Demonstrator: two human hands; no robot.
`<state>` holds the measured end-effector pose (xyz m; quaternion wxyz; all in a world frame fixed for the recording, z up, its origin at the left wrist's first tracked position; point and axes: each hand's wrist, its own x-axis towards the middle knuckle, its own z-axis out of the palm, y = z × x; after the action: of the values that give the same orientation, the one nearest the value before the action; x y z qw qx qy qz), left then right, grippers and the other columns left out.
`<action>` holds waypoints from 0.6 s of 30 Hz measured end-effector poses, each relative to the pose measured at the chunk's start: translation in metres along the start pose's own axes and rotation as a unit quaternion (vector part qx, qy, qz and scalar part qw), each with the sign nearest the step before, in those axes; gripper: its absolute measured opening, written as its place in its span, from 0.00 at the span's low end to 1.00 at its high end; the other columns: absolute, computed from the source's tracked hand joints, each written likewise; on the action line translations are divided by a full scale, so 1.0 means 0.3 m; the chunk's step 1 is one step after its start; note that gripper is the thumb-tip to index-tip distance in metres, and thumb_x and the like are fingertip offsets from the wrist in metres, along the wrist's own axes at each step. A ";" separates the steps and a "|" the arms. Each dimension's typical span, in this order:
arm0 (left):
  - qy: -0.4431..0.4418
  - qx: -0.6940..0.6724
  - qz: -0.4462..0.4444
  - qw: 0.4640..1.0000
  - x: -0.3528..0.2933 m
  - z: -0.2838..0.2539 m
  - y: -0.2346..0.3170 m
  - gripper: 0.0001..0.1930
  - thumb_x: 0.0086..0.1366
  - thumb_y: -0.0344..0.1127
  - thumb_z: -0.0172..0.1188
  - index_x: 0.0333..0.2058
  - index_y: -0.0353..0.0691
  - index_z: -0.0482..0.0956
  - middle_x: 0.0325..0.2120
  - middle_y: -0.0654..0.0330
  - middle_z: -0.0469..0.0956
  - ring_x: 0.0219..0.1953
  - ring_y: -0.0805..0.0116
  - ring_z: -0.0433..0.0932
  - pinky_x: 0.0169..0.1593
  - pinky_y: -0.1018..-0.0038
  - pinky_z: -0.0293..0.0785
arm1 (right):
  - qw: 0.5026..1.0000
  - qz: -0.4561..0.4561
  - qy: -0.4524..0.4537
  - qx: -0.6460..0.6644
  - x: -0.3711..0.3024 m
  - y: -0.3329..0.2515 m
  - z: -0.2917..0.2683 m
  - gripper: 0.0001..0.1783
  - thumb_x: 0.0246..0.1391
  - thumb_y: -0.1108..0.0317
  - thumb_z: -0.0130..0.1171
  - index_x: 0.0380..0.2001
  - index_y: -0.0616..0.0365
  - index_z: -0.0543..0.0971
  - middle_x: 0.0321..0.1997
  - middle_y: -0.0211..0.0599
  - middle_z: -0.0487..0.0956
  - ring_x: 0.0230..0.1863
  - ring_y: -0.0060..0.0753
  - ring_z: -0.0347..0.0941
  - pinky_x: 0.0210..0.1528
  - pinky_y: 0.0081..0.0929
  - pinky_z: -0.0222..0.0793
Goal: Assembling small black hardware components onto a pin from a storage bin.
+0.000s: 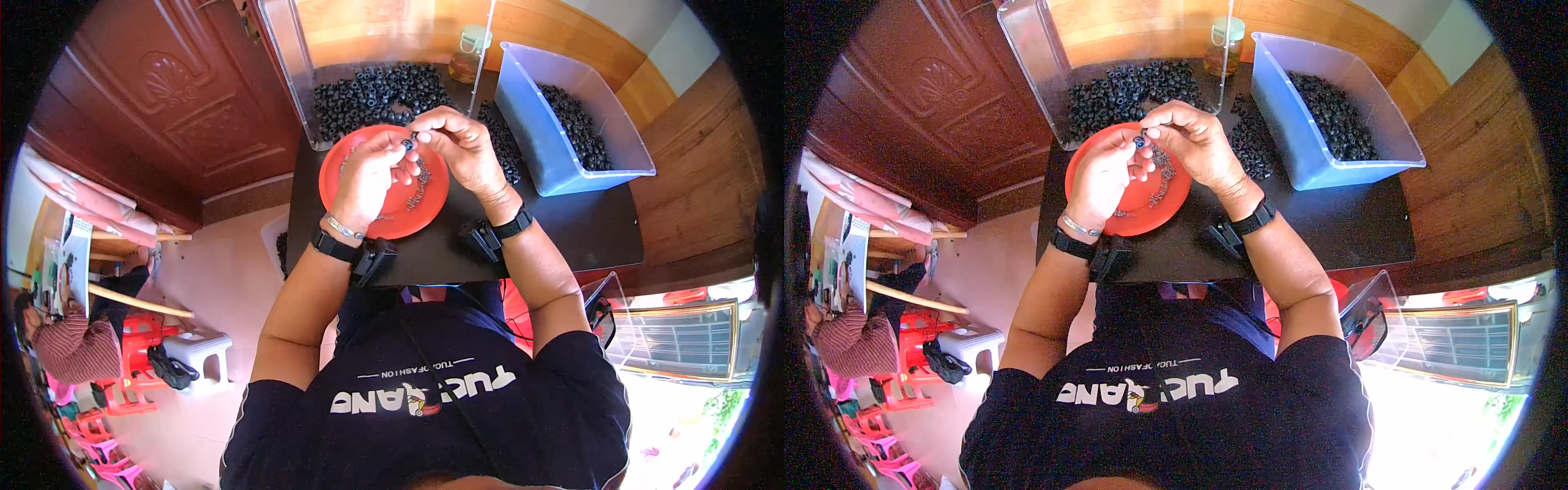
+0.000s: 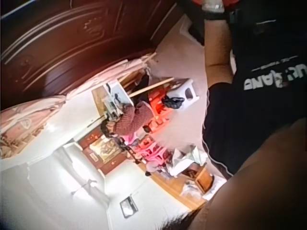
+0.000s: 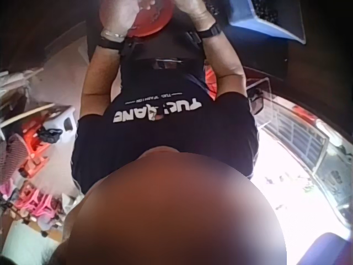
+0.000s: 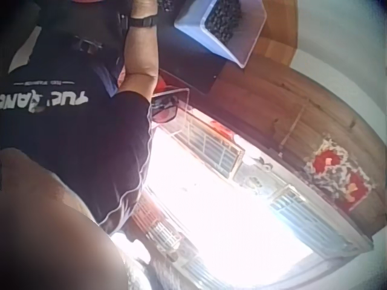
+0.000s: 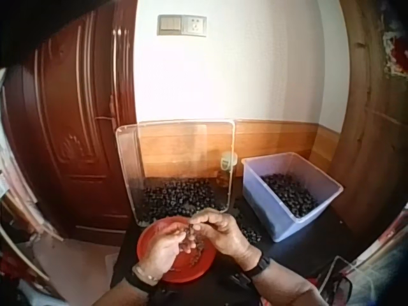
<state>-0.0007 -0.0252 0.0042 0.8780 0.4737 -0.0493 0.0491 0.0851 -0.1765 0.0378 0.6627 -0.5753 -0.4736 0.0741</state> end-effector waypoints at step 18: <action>-0.022 0.003 0.005 1.000 -0.007 0.016 0.009 0.09 0.62 0.35 0.50 0.35 0.37 0.74 0.27 0.63 0.74 0.30 0.73 0.74 0.32 0.80 0.69 | 0.996 -0.035 -0.055 -0.058 0.005 0.006 -0.014 0.07 0.52 0.79 0.56 0.37 0.63 0.77 0.39 0.35 0.75 0.41 0.25 0.72 0.45 0.22 0.70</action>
<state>-0.0033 -0.0278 0.0089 0.8752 0.4766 -0.0711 0.0430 0.0896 -0.1780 0.0376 0.6032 -0.5908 -0.5330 0.0545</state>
